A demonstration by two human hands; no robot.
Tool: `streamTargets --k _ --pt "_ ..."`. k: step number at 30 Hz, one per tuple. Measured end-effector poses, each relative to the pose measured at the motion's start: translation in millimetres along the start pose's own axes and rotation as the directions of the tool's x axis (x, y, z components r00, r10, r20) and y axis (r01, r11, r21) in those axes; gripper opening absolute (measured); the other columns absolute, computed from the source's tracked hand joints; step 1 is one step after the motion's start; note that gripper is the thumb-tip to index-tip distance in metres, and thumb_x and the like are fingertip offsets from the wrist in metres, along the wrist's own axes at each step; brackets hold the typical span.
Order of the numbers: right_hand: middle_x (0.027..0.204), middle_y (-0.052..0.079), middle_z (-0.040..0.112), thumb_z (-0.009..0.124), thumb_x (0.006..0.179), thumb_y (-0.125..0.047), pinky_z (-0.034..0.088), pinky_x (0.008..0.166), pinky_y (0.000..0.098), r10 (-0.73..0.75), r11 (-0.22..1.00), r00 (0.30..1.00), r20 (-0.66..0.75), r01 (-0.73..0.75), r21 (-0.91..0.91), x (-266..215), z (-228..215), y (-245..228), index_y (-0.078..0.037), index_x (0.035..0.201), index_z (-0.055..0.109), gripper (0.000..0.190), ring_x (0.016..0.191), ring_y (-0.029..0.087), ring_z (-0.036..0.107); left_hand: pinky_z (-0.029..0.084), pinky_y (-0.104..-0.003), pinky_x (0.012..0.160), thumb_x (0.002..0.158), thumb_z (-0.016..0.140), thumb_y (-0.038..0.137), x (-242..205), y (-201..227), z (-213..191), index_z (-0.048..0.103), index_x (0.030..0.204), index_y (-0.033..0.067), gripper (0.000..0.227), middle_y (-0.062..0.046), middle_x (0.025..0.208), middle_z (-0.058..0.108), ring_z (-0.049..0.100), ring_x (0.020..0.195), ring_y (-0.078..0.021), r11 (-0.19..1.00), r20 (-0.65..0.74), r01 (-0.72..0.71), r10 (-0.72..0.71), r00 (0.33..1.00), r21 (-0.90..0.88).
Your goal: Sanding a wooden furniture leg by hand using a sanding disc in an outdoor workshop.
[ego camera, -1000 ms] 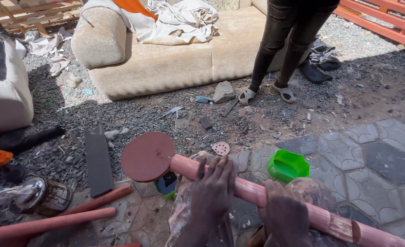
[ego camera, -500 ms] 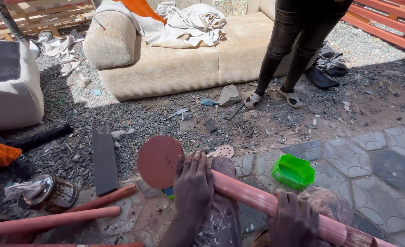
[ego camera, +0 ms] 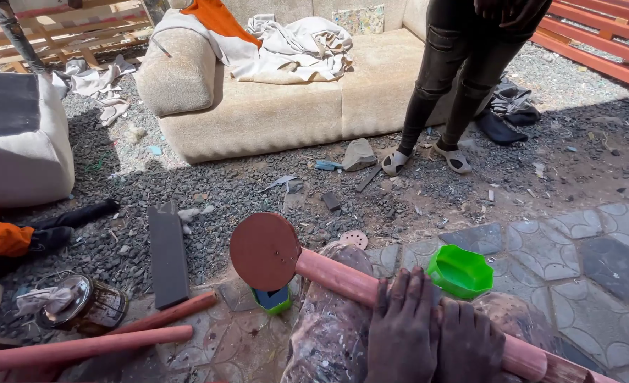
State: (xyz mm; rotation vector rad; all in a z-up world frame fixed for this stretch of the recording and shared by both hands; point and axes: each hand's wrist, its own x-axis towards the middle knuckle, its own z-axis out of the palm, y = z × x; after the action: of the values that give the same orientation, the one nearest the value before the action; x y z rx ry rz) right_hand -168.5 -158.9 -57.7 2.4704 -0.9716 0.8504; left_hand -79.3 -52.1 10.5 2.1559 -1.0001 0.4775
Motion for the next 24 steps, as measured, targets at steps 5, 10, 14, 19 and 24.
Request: streamTargets --k 5,10,14,19,24 --pt "0.102 0.000 0.064 0.067 0.069 -0.039 0.053 0.088 0.0417 -0.089 0.996 0.990 0.109 0.087 0.020 8.2 -9.1 5.0 -0.023 0.119 0.063 0.052 0.093 0.025 0.067 0.011 -0.050 0.125 0.107 0.038 0.031 15.1 -91.2 -33.5 0.045 0.154 0.0090 0.052 -0.006 0.162 0.043 0.029 0.154 -0.0214 0.977 0.055 0.067 -0.079 0.995 0.204" --pt "0.097 -0.001 0.064 0.069 0.073 -0.038 0.051 0.084 0.0409 -0.050 0.999 0.986 0.158 0.047 0.022 20.0 -15.1 -2.3 -0.023 0.112 0.065 0.041 0.088 0.024 0.065 0.023 -0.052 0.121 0.101 0.047 0.019 13.4 -20.8 -15.3 0.055 0.144 -0.0011 0.048 -0.016 0.152 0.055 0.047 0.144 -0.0319 0.995 -0.050 0.052 -0.048 0.998 0.086" --pt "0.096 -0.002 0.068 0.064 0.079 -0.041 0.054 0.080 0.0369 -0.215 0.975 0.959 0.185 0.199 0.099 33.7 -8.8 11.5 -0.019 0.111 0.065 0.039 0.086 0.019 0.070 0.022 -0.052 0.121 0.105 0.042 0.020 13.3 0.4 -6.6 0.057 0.142 -0.0057 0.047 -0.021 0.152 0.054 0.043 0.147 -0.0358 0.981 0.112 -0.108 0.126 0.986 -0.159" --pt "0.086 -0.005 0.077 0.067 0.073 -0.052 0.059 0.074 0.0378 -0.081 0.994 0.732 0.677 0.014 0.104 70.6 -47.5 7.9 -0.037 0.109 0.068 0.039 0.077 0.020 0.076 0.020 -0.049 0.123 0.105 0.044 0.027 33.6 -102.9 -51.5 0.055 0.146 0.0034 0.049 -0.010 0.153 0.055 0.042 0.148 -0.0277 0.974 -0.027 0.013 -0.007 1.000 0.228" --pt "0.079 -0.009 0.078 0.079 0.060 -0.047 0.056 0.074 0.0292 -0.158 0.970 0.386 0.909 -0.113 0.216 108.1 -62.5 -2.3 -0.038 0.109 0.076 0.049 0.070 0.012 0.074 0.026 -0.048 0.122 0.101 0.049 0.025 42.9 -115.5 -58.7 0.060 0.141 0.0041 0.047 -0.007 0.147 0.061 0.049 0.143 -0.0277 0.947 -0.025 -0.037 0.048 0.999 0.319"
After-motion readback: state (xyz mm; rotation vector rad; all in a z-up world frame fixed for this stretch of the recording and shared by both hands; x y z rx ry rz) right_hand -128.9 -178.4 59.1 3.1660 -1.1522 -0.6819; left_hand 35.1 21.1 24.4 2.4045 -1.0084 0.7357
